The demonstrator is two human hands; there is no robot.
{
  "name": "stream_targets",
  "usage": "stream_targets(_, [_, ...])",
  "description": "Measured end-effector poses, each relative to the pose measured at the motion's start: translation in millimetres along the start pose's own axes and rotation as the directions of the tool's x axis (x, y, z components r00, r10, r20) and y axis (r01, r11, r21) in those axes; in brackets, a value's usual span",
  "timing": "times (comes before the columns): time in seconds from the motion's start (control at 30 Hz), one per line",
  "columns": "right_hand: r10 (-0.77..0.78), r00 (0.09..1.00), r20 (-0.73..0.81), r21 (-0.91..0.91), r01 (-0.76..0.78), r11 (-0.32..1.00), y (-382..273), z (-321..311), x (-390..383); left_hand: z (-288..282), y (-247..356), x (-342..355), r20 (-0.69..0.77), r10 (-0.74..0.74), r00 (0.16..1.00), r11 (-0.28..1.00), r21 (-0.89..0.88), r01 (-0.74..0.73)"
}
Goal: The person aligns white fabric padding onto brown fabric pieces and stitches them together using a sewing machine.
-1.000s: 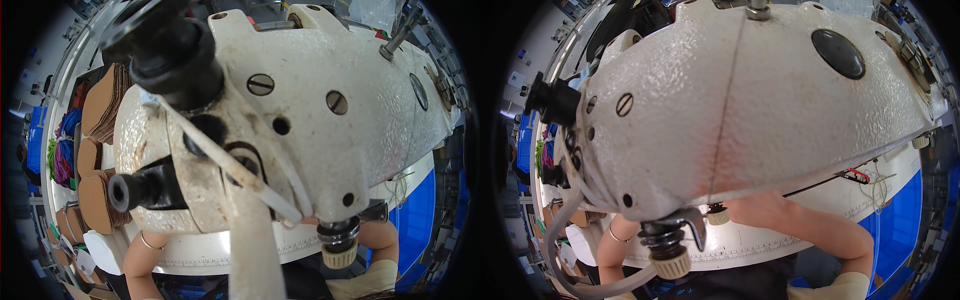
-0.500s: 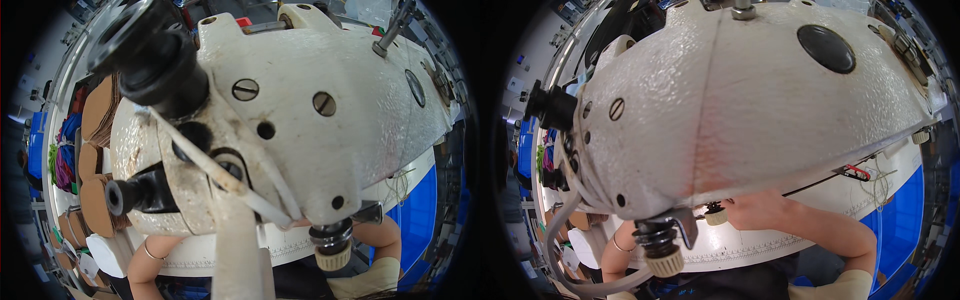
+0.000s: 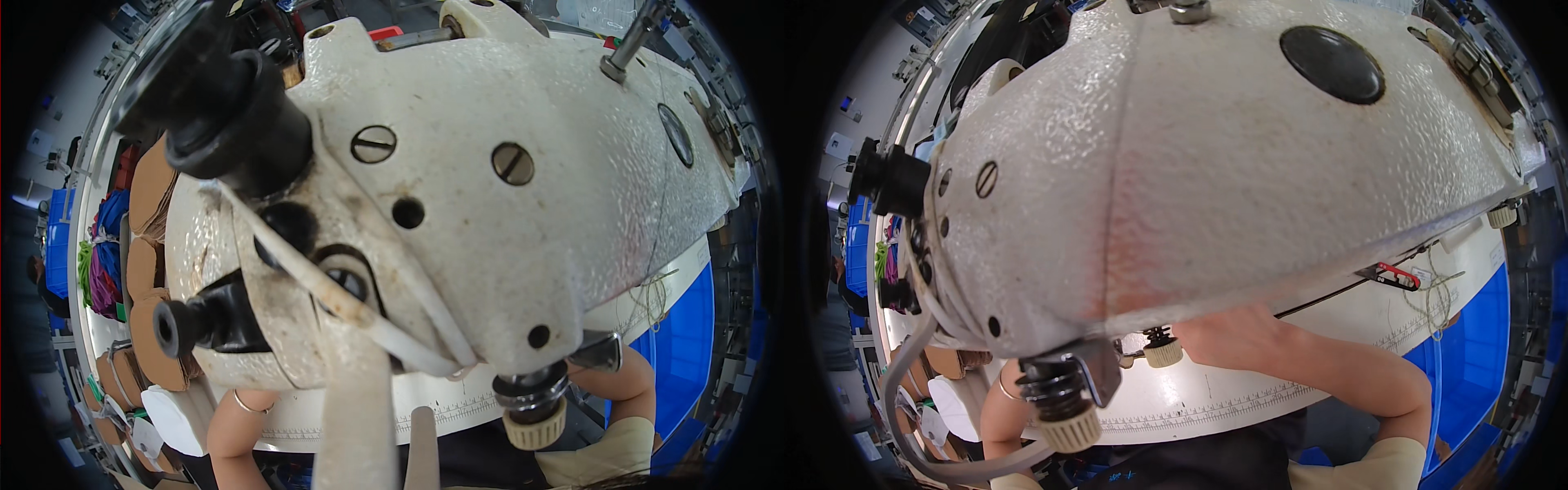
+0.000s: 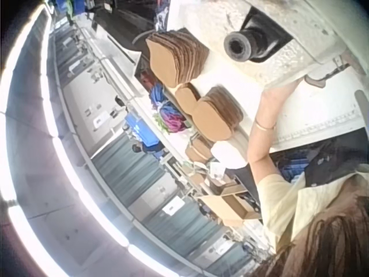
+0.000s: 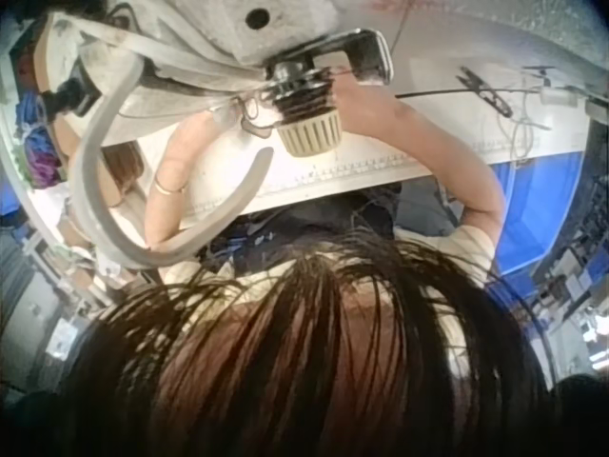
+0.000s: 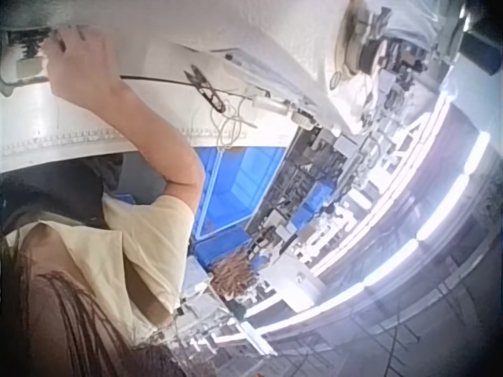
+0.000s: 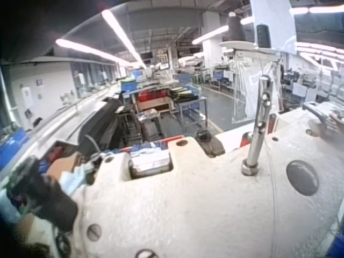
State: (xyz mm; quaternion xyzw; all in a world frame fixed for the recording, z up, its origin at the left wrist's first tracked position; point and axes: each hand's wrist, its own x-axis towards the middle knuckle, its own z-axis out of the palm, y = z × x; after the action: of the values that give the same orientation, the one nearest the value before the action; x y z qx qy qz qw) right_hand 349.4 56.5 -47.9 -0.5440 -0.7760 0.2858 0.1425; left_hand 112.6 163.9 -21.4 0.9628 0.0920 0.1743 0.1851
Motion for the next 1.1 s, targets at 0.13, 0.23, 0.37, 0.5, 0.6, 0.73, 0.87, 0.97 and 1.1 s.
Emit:
stream_targets(0.13, [-0.033, 0.999, -0.042, -0.040, 0.031, 0.999, 2.0, 2.7, 2.0, 0.9, 0.6, -0.7, 0.003, 0.003, 1.000, 1.000, 0.011, -0.003])
stream_targets(0.23, [-0.066, 0.992, -0.112, -0.075, 0.057, 0.996, 3.0, 5.7, 2.6, 0.8, 1.5, -1.1, 0.004, 0.004, 1.000, 1.000, 0.018, -0.004])
stream_targets(0.37, [-0.141, 0.955, -0.260, -0.147, 0.106, 0.984, 3.0, 6.4, 1.5, -0.1, 4.4, -3.2, 0.006, 0.010, 1.000, 0.999, 0.033, -0.010])
stream_targets(0.5, [-0.202, 0.902, -0.381, -0.209, 0.129, 0.969, 1.3, 4.0, -2.6, 0.9, 8.0, -8.8, 0.017, 0.019, 1.000, 0.998, 0.062, -0.020])
stream_targets(0.6, [-0.199, 0.909, -0.367, -0.194, 0.135, 0.972, -0.2, 2.4, -5.9, 2.8, 10.3, -14.5, 0.018, 0.028, 0.999, 0.996, 0.081, -0.029])
stream_targets(0.73, [-0.241, 0.888, -0.392, -0.145, 0.199, 0.969, -0.7, 3.5, -6.5, 2.4, 13.2, -20.1, 0.034, 0.040, 0.999, 0.990, 0.131, -0.044])
stream_targets(0.87, [-0.175, 0.944, -0.279, -0.024, 0.175, 0.984, -0.5, 5.7, -9.1, 2.7, 15.2, -19.4, 0.117, 0.034, 0.993, 0.958, 0.280, -0.066])
stream_targets(0.97, [-0.062, 0.993, -0.097, 0.031, 0.066, 0.997, -0.4, 6.6, -11.2, 8.7, 9.2, -14.4, -0.065, 0.021, 0.998, 0.997, -0.074, -0.026])
stream_targets(1.1, [-0.132, 0.991, -0.029, -0.067, 0.130, 0.989, 0.4, 3.7, -10.5, 7.8, 1.3, -16.1, 0.043, -0.055, 0.998, 0.998, -0.023, 0.056])
